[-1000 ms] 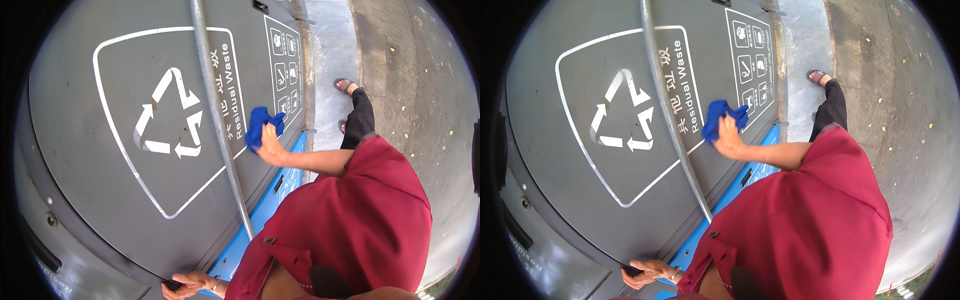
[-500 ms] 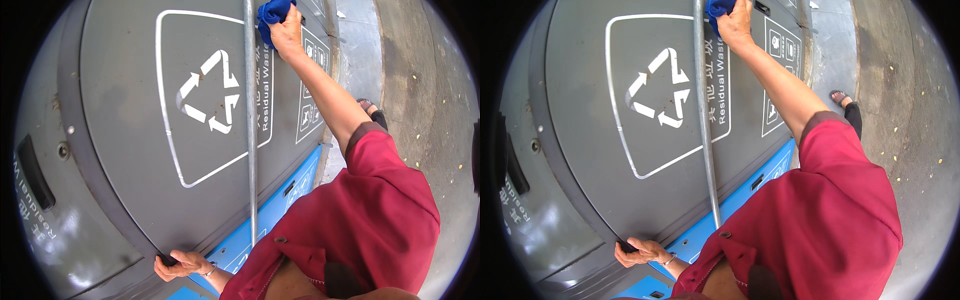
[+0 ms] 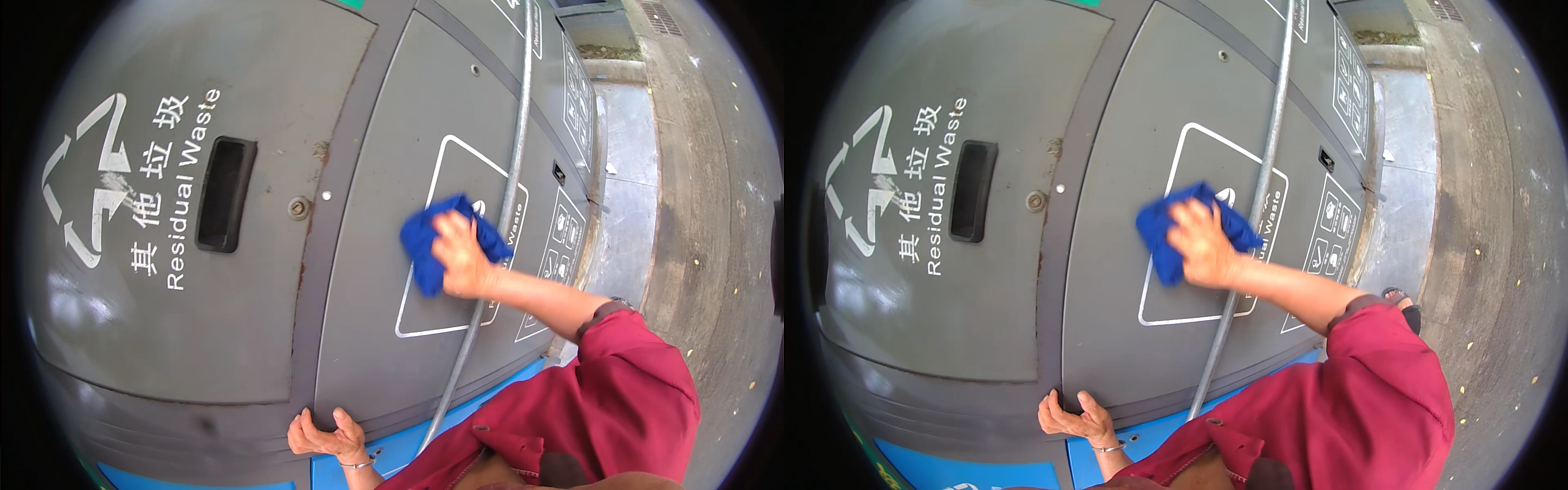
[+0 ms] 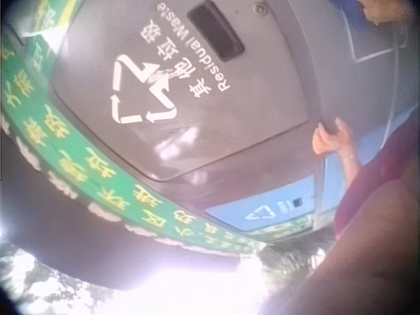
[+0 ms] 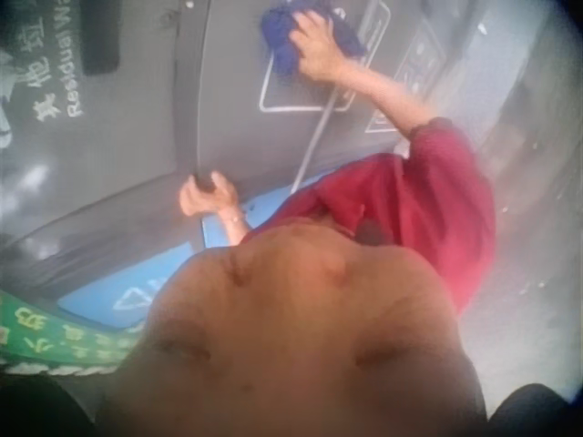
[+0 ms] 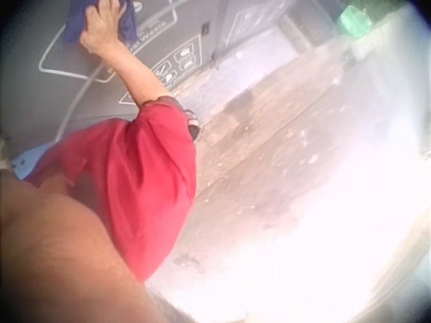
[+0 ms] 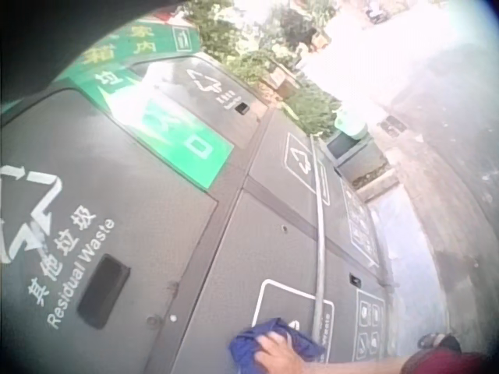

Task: The person washes a blue cloth in a green bucket and wipes down the exterior surfaces, lids, and handles of several large waste containers.

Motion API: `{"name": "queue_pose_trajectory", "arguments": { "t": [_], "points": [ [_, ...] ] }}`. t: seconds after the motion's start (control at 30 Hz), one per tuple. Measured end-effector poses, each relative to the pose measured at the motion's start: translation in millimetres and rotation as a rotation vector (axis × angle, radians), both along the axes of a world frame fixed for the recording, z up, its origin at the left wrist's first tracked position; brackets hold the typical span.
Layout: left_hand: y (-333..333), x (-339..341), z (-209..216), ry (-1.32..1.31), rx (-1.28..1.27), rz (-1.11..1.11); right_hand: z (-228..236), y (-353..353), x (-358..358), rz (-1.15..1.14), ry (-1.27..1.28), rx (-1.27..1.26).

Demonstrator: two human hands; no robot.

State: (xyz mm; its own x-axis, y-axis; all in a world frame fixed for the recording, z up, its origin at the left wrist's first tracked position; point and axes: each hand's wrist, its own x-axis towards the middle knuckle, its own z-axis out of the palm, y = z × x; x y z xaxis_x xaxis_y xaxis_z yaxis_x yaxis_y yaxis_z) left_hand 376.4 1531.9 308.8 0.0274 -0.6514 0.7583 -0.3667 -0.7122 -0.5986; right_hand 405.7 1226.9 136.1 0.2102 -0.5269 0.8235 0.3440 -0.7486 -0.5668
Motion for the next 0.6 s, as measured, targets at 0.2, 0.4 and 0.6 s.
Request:
{"name": "queue_pose_trajectory", "arguments": {
  "t": [0.2,0.4,0.6],
  "points": [
    [-2.6,0.1,0.3,0.002,0.005,0.001,99.6,-126.1,20.6,-0.194,-0.234,0.222],
    [-28.8,-26.3,30.1,0.224,-0.003,-0.069,148.7,-87.9,1.7,-0.074,-0.240,-0.186],
    [-178.7,-18.9,114.3,0.278,0.204,-0.346,156.5,-95.2,-12.0,-0.083,-0.168,-0.252]
  ]
}}
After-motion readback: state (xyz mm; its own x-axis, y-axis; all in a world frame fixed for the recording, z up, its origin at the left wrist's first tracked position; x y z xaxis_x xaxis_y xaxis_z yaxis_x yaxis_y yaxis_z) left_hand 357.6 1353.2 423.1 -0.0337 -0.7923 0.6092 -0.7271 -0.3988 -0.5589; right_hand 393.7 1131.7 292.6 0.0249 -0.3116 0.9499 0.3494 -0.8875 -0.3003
